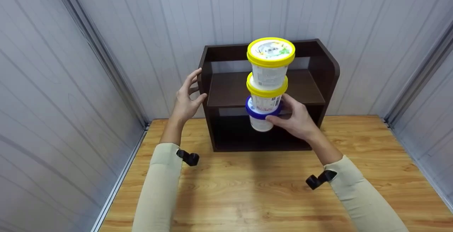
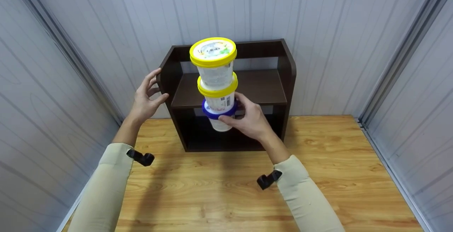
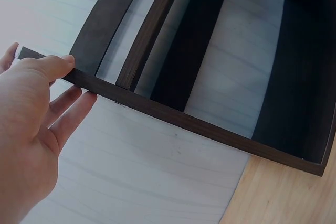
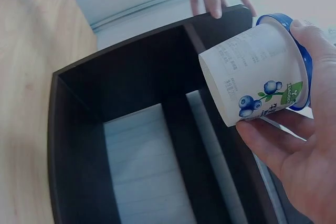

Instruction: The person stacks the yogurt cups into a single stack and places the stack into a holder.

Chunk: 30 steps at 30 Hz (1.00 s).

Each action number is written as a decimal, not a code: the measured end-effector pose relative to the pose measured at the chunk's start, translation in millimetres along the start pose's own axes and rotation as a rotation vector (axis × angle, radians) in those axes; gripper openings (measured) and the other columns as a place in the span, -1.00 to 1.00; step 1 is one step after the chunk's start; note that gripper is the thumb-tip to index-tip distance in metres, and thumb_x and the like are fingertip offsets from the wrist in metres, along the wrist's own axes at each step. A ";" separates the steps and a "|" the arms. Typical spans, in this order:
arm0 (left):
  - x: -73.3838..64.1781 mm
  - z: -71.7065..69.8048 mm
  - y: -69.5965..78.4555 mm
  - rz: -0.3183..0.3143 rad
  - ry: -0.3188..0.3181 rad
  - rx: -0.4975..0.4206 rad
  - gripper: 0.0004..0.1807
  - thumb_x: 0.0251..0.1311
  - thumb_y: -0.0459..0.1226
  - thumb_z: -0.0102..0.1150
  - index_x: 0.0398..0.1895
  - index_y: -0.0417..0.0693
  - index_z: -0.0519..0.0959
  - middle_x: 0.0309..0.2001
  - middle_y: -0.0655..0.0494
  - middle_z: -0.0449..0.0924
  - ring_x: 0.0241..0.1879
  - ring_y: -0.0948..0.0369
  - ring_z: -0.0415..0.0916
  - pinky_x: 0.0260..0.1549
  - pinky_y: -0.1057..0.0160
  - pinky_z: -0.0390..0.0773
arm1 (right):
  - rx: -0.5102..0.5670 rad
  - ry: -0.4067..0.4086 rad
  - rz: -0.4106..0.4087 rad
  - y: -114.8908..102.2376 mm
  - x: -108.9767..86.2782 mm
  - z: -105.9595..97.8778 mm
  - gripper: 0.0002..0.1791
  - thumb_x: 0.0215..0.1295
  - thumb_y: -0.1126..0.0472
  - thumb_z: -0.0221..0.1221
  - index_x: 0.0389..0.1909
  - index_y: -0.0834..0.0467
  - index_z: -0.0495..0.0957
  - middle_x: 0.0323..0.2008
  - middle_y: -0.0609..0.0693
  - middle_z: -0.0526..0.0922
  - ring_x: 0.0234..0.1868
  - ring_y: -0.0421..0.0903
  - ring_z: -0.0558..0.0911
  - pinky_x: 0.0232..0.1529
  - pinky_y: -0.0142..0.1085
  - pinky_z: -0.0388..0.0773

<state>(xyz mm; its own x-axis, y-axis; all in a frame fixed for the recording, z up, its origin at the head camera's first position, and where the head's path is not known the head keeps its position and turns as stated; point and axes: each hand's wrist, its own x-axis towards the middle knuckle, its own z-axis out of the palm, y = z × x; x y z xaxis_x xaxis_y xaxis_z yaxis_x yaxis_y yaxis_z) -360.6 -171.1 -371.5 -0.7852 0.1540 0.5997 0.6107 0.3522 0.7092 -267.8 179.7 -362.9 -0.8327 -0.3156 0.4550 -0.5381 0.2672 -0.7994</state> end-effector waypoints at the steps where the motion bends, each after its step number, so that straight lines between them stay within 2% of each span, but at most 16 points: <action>1: -0.2 -0.4 0.1 0.001 -0.003 -0.008 -0.15 0.23 -0.52 0.30 0.52 0.25 0.27 0.44 0.10 0.31 0.22 -0.01 0.53 -0.03 0.05 0.68 | -0.003 0.001 -0.008 -1.7 1.9 -1.3 -0.28 0.21 0.27 0.43 0.36 0.27 0.36 0.21 0.14 0.58 0.16 0.04 0.59 0.17 -0.06 0.56; 4: -0.2 -1.3 0.2 0.005 -0.010 -0.017 -0.15 0.23 -0.51 0.30 0.53 0.25 0.27 0.44 0.12 0.31 0.22 0.00 0.53 -0.02 0.05 0.68 | -0.017 0.006 -0.020 -6.6 7.7 -4.7 -0.28 0.23 0.25 0.41 0.37 0.26 0.35 0.23 0.14 0.57 0.19 0.03 0.58 0.21 -0.03 0.52; 8: 0.1 -1.3 -0.3 0.004 -0.008 -0.008 -0.15 0.24 -0.52 0.29 0.53 0.25 0.27 0.43 0.10 0.33 0.20 0.00 0.55 -0.01 0.04 0.67 | -0.020 0.025 -0.017 -11.9 16.1 -8.2 -0.28 0.24 0.24 0.41 0.38 0.25 0.35 0.23 0.11 0.58 0.17 0.01 0.59 0.19 -0.08 0.54; 13: -0.2 0.5 3.0 0.014 0.006 -0.006 -0.16 0.23 -0.55 0.28 0.53 0.15 0.27 0.43 -0.01 0.33 0.19 -0.09 0.55 0.01 -0.03 0.65 | -0.013 0.031 -0.013 -14.2 26.0 -11.4 -0.28 0.26 0.24 0.40 0.39 0.24 0.33 0.23 0.10 0.57 0.15 0.00 0.59 0.20 -0.06 0.54; 18: -2.2 1.0 19.4 0.036 0.013 -0.031 -0.18 0.20 -0.63 0.24 0.52 -0.06 0.26 0.43 -0.17 0.31 0.18 -0.26 0.52 0.05 -0.14 0.61 | -0.016 0.034 0.011 -10.2 36.0 -12.9 -0.25 0.27 0.17 0.40 0.41 0.24 0.31 0.24 0.12 0.55 0.17 0.02 0.59 0.19 -0.06 0.56; 22: -5.1 -1.3 34.8 0.020 0.008 -0.016 -0.20 0.21 -0.63 0.22 0.51 -0.12 0.26 0.43 -0.19 0.31 0.19 -0.26 0.51 0.05 -0.14 0.61 | -0.012 0.041 0.033 -5.1 44.5 -12.3 -0.23 0.28 0.15 0.39 0.43 0.26 0.29 0.25 0.17 0.54 0.18 0.07 0.59 0.16 -0.07 0.59; 30: -5.5 -0.9 38.5 -0.007 -0.004 0.005 -0.22 0.23 -0.60 0.22 0.51 -0.08 0.25 0.45 -0.14 0.28 0.24 -0.19 0.48 0.06 -0.06 0.63 | -0.047 0.104 0.070 40.0 65.1 -11.0 -0.15 0.19 -0.06 0.44 0.42 0.16 0.33 0.21 0.13 0.58 0.09 0.04 0.62 0.11 -0.08 0.60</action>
<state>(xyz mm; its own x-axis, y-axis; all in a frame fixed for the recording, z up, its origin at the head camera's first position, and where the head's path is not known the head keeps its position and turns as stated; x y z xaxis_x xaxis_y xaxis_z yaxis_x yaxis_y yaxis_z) -332.7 -159.3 -347.2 -0.7899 0.1554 0.5932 0.6047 0.3580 0.7114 -345.1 179.9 -360.9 -0.8764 -0.1992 0.4385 -0.4813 0.3285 -0.8127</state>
